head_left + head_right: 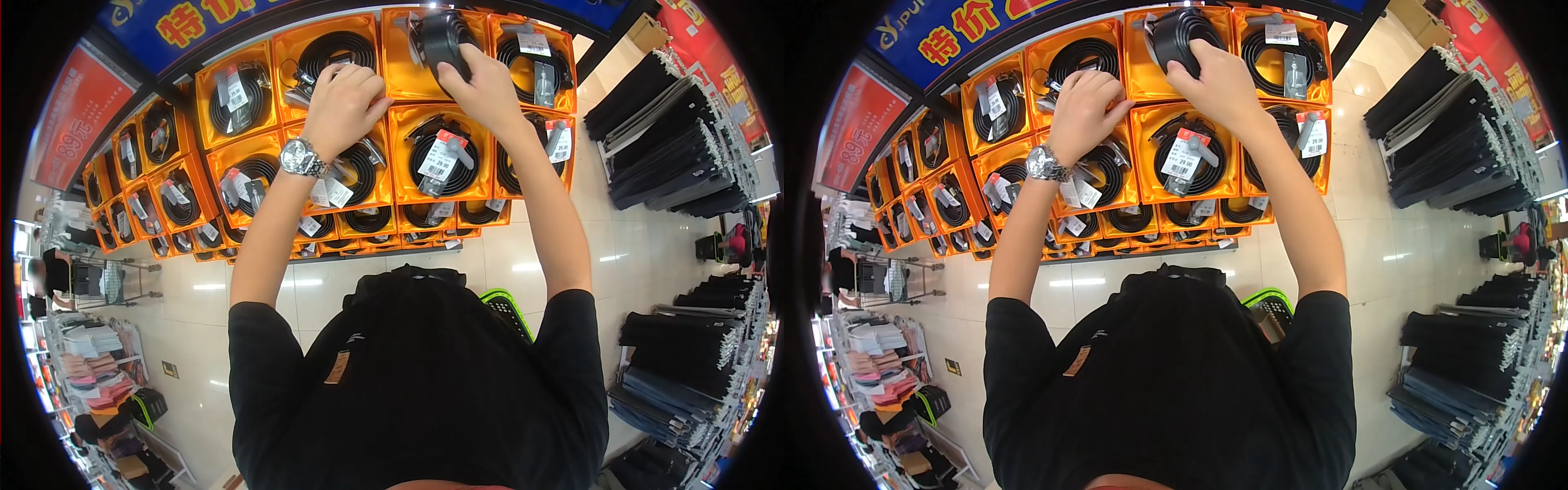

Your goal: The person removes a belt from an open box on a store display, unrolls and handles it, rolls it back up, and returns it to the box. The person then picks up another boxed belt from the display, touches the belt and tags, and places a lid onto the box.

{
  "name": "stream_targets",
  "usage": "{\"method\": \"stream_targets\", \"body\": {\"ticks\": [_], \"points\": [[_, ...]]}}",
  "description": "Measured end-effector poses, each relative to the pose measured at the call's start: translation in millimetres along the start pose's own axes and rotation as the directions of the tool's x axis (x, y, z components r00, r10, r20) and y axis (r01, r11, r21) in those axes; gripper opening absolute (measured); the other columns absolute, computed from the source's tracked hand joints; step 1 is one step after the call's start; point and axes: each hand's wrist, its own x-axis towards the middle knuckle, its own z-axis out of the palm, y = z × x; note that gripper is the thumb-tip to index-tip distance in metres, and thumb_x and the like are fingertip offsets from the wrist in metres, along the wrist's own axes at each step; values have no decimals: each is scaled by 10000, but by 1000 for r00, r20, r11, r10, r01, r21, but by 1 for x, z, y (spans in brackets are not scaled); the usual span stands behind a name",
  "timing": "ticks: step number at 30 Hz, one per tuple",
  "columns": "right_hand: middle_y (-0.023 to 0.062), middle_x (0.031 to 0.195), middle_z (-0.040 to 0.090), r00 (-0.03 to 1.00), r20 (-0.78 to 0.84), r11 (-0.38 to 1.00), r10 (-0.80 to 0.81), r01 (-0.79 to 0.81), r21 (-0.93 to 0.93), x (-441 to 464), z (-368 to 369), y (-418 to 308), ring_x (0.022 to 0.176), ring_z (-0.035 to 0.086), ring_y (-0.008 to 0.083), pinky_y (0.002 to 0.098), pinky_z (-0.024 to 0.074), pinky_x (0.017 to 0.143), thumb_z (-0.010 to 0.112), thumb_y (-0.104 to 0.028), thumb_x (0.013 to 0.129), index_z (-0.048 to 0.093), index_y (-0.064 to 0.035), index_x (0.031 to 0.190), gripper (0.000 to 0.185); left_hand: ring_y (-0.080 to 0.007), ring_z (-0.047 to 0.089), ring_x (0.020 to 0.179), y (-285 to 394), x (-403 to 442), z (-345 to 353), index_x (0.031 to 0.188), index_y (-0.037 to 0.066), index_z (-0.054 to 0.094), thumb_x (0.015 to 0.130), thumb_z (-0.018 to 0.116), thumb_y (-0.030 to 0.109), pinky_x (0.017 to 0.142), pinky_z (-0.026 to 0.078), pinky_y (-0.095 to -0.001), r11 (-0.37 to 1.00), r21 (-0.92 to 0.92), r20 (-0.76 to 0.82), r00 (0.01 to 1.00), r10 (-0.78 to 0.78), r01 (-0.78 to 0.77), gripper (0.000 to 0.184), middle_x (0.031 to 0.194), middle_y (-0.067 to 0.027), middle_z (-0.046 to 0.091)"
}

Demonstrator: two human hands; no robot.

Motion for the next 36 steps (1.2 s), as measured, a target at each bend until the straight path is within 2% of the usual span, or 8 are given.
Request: {"method": "stream_targets", "body": {"ticks": [11, 13, 15, 17, 20, 23, 27, 36], "points": [[166, 702, 513, 911, -175, 878, -374, 409, 249, -58, -34, -42, 602, 526, 327, 374, 462, 553, 707, -202, 643, 543, 25, 825, 334, -273, 572, 822, 34, -7, -24, 808, 33, 623, 797, 636, 141, 861, 419, -375, 931, -283, -19, 969, -246, 231, 109, 814, -85, 610], [155, 717, 536, 853, -169, 825, -493, 520, 220, -76, -32, -60, 616, 559, 318, 363, 483, 553, 730, -159, 595, 552, 29, 825, 346, -184, 592, 902, 76, -31, -43, 980, 34, 624, 932, 528, 218, 855, 438, -325, 310, -726, 306, 693, -653, 613, 213, 901, -51, 639], [129, 746, 570, 829, -100, 790, -550, 556, 260, -96, -27, -73, 649, 599, 291, 354, 507, 587, 740, -154, 589, 579, 33, 877, 378, -171, 583, 942, 92, -67, -41, 1082, 39, 596, 972, 446, 310, 866, 442, -337, -329, -926, 364, 671, -646, 186, 328, 985, -45, 632], [107, 781, 592, 788, -9, 743, -615, 584, 328, -115, -18, -81, 704, 616, 254, 346, 509, 653, 734, -163, 606, 589, 34, 958, 428, -188, 578, 984, 112, -91, -49, 1145, 30, 559, 978, 377, 418, 873, 446, -352, -583, -810, 432, 606, -668, -64, 460, 1061, -63, 616], [49, 739, 561, 739, 87, 699, -668, 584, 413, -143, -1, -92, 683, 579, 195, 306, 470, 706, 684, -156, 640, 590, 30, 1025, 438, -212, 576, 1033, 131, -140, -59, 1207, -30, 521, 934, 343, 592, 889, 459, -352, -589, -807, 416, 678, -606, -31, 702, 1171, -138, 589], [72, 863, 601, 664, 289, 718, -689, 572, 397, -171, 2, -94, 728, 595, 218, 323, 478, 719, 691, -168, 661, 565, 27, 1071, 471, -213, 590, 1028, 154, -152, -73, 1245, -96, 467, 815, 530, 654, 887, 474, -333, -229, -859, 454, 472, -756, 459, 868, 1161, -158, 591], [11, 695, 534, 619, 351, 704, -702, 675, 219, -186, 10, -96, 639, 547, 141, 269, 429, 645, 567, -119, 727, 613, 18, 1034, 340, -196, 615, 941, 157, -186, -75, 1266, -113, 419, 752, 660, 599, 819, 496, -292, -350, -805, 564, 434, -702, 479, 911, 1109, -159, 599], [44, 797, 628, 602, 584, 790, -544, 602, 115, -213, 37, -126, 816, 612, 196, 299, 435, 856, 598, -114, 725, 638, -24, 1034, 324, -143, 572, 1011, 159, -210, -79, 1301, -31, 426, 736, 738, 40, 882, 450, -270, -173, -702, 572, 402, -715, 691, 649, 1149, -95, 582]]}}
